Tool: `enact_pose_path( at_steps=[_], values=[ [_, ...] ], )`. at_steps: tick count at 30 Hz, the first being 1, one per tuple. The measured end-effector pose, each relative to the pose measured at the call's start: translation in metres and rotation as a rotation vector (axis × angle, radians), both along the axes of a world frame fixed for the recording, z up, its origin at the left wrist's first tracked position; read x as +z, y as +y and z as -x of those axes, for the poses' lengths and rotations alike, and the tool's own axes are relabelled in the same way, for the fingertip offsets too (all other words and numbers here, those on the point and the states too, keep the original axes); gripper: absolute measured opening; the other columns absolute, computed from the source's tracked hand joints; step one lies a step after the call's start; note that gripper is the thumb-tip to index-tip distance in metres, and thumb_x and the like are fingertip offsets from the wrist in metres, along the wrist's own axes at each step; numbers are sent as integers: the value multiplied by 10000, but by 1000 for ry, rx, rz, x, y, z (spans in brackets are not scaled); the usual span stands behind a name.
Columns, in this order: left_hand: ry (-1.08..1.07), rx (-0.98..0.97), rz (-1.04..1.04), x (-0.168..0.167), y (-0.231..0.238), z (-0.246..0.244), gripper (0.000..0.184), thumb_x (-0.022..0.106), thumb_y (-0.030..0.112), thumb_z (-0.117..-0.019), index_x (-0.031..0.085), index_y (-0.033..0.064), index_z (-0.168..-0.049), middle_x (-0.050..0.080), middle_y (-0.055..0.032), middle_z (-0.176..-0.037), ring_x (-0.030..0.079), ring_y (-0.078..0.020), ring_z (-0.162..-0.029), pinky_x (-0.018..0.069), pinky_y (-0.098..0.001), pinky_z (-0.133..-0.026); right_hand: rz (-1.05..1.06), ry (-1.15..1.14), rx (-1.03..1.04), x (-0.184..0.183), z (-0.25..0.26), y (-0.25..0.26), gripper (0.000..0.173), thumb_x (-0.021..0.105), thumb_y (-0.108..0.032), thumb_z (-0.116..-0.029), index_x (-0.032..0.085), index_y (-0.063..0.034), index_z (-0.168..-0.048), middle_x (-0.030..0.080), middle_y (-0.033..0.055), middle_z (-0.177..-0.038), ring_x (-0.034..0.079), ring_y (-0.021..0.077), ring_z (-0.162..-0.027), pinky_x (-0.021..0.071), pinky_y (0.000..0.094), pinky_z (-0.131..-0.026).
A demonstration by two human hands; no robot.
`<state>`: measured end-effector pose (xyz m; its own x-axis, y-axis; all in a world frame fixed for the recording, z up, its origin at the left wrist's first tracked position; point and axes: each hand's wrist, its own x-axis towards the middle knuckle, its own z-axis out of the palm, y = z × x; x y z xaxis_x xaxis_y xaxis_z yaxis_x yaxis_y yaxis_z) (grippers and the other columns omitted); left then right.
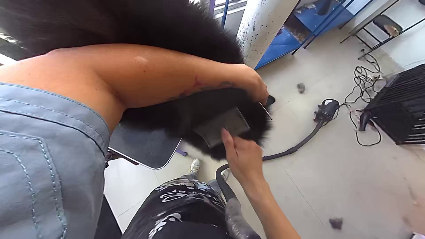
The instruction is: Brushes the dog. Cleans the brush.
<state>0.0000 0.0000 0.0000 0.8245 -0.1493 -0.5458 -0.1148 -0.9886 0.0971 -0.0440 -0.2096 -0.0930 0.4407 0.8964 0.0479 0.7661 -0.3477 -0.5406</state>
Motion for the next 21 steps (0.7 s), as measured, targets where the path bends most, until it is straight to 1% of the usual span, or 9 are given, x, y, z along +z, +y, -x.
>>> enact_pose_path(
  at_steps=[2,5,7,8,10,12,15,17,21],
  values=[
    [-4,35,-2,5,4,3,298,556,102,-1049,662,126,-1327,693,-176,-1158,643,-375,-1118,488,-574,-908,55,-19,-6,-20,-6,7,744,297,-620,-1062,554,-102,-594,489,63,-500,563,266,-477,424,468,-435],
    [-68,31,17,-1,12,5,276,589,93,-1028,671,111,-1291,695,-181,-1110,653,-384,-1074,496,-573,-868,316,-32,-61,-48,-27,-51,751,314,-577,-1059,673,-37,-681,622,133,-593,686,346,-624,507,546,-546],
    [-100,33,28,0,14,7,261,538,94,-1056,665,104,-1283,693,-185,-1076,659,-381,-1043,500,-564,-855,293,-67,-60,-27,-26,-55,729,330,-542,-1064,674,-38,-664,610,125,-569,678,329,-598,494,523,-533],
    [-104,36,21,2,15,7,270,506,90,-1070,656,101,-1295,692,-190,-1082,659,-386,-1050,500,-565,-862,180,-103,-36,-10,-19,-40,715,339,-531,-1062,641,-59,-617,562,99,-520,643,297,-534,468,492,-486],
    [-114,35,12,6,19,8,255,537,112,-1063,651,94,-1290,695,-195,-1065,666,-395,-1034,506,-575,-841,-18,-151,5,14,-8,5,713,330,-565,-1064,554,-113,-560,472,43,-465,556,240,-446,397,431,-416],
    [-113,41,4,10,23,8,242,576,105,-1044,647,84,-1274,689,-199,-1040,666,-402,-1004,506,-582,-812,52,-145,10,13,-22,20,738,306,-614,-1063,579,-104,-605,515,71,-507,593,280,-494,431,475,-433],
    [-101,87,1,6,30,6,277,572,70,-1036,633,98,-1305,687,-201,-1083,664,-414,-1034,511,-600,-830,268,-160,-66,-5,-74,-30,796,262,-648,-1047,624,-74,-631,560,109,-542,634,331,-556,453,536,-484],
    [-65,113,7,5,30,3,294,553,63,-1042,635,93,-1323,687,-208,-1119,659,-419,-1065,507,-613,-856,369,-156,-81,9,-89,-47,778,278,-606,-1061,633,-54,-644,574,126,-566,647,344,-598,456,537,-526],
    [-12,145,-9,14,33,-4,291,547,96,-1057,626,80,-1336,686,-229,-1118,658,-430,-1067,501,-613,-863,78,-101,79,45,-40,21,680,386,-558,-1060,576,-117,-578,501,45,-501,571,245,-492,415,446,-453]
  ],
)
